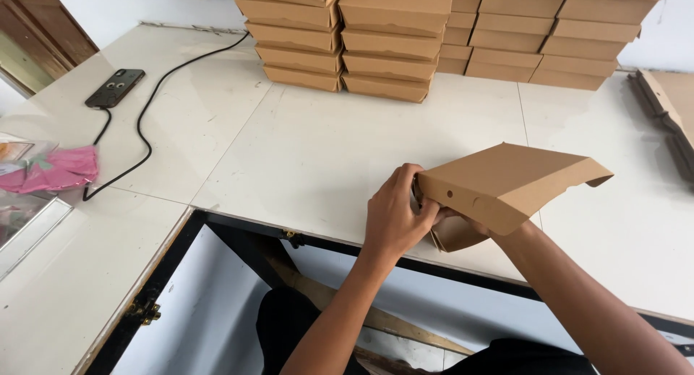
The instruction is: Folding flat cardboard templates into boxes by bending sides and tucking tabs.
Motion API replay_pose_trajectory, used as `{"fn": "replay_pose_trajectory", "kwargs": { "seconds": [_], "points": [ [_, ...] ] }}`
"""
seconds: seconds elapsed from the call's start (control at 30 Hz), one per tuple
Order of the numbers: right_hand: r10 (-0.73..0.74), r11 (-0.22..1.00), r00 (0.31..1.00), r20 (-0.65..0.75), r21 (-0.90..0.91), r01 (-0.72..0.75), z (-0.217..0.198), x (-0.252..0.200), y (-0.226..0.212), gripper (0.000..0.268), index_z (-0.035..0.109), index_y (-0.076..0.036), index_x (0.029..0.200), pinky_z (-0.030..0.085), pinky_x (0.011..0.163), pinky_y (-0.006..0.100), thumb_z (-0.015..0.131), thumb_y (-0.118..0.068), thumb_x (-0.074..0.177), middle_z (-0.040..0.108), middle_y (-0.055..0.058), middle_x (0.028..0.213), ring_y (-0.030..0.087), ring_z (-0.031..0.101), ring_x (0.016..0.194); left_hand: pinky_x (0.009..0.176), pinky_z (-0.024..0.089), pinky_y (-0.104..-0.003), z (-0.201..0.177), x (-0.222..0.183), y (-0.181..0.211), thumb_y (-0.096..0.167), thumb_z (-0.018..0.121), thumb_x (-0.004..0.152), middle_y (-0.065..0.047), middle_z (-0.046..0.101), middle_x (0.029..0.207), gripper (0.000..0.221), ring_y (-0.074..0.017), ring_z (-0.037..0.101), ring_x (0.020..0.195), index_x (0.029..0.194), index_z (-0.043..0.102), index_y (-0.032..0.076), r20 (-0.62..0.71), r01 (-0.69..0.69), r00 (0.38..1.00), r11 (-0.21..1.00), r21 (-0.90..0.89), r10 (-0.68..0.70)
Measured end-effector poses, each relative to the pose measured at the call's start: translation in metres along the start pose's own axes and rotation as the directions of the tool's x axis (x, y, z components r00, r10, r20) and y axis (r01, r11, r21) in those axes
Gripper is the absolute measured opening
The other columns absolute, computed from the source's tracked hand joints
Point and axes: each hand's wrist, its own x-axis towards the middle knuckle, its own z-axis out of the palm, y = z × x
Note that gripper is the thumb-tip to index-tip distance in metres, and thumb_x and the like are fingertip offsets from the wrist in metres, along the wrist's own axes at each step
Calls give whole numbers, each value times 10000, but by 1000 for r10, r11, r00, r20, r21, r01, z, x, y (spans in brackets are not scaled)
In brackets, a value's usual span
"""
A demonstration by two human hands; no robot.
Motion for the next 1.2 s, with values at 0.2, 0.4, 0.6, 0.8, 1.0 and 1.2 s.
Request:
{"fn": "replay_pose_trajectory", "kwargs": {
  "seconds": [0.2, 0.4, 0.6, 0.8, 1.0, 1.2],
  "points": [
    [24, 999, 999, 36, 31, -25, 5, 7, 4, 354, 680, -12, 1255, 588, 780, 388, 616, -233, 986, 705, 109, 978, 228, 687, 828, 707, 623, -588, 5, -1, -1, 225, 525, 784, -146, 623, 943, 335, -389, 708, 912, 1094, 532, 101, -74, -9, 997, 999, -34, 7],
    [44, 996, 997, 69, 75, -49, 11, 16, 12, 382, 683, 2, 1301, 603, 781, 396, 596, -220, 1003, 717, 124, 998, 240, 699, 834, 699, 630, -576, 5, -1, -15, 226, 515, 808, -156, 617, 957, 301, -399, 706, 938, 1079, 514, 97, -37, -5, 999, 999, -51, 3],
    [-4, 973, 998, -63, 228, 18, 16, 10, 4, 396, 675, 92, 1229, 602, 631, 305, 710, 87, 834, 652, 121, 752, 194, 674, 701, 666, 638, -536, 4, 8, -7, 163, 518, 852, -142, 629, 911, 215, -410, 725, 908, 1045, 550, 74, -79, 4, 997, 988, -156, -17],
    [-34, 987, 990, -137, 151, 54, 14, 12, 10, 130, 739, 127, 954, 572, 577, 288, 705, 105, 831, 648, 155, 667, 200, 640, 621, 638, 645, -566, -4, 7, 3, 126, 529, 808, -147, 605, 859, 208, -407, 733, 795, 999, 535, 45, -37, 72, 997, 977, 203, -66],
    [67, 915, 998, -11, -397, -66, 28, 3, -28, 295, 787, -75, 1133, 576, 640, 302, 767, -209, 871, 764, 76, 876, 190, 686, 762, 739, 617, -654, -6, 11, 14, -79, 519, 834, -251, 620, 1018, 345, -554, 708, 900, 1164, 444, -15, 111, 149, 979, 974, 171, -170],
    [-325, 559, 945, -25, -811, 171, 26, -33, -64, 304, 750, -43, 1040, 600, 791, 518, 765, -259, 826, 789, 170, 967, 421, 742, 944, 817, 574, -651, -17, 26, 2, -137, 508, 892, -260, 667, 1070, 375, -538, 710, 980, 1222, 415, 14, 144, 119, 979, 979, 165, -144]
  ]
}}
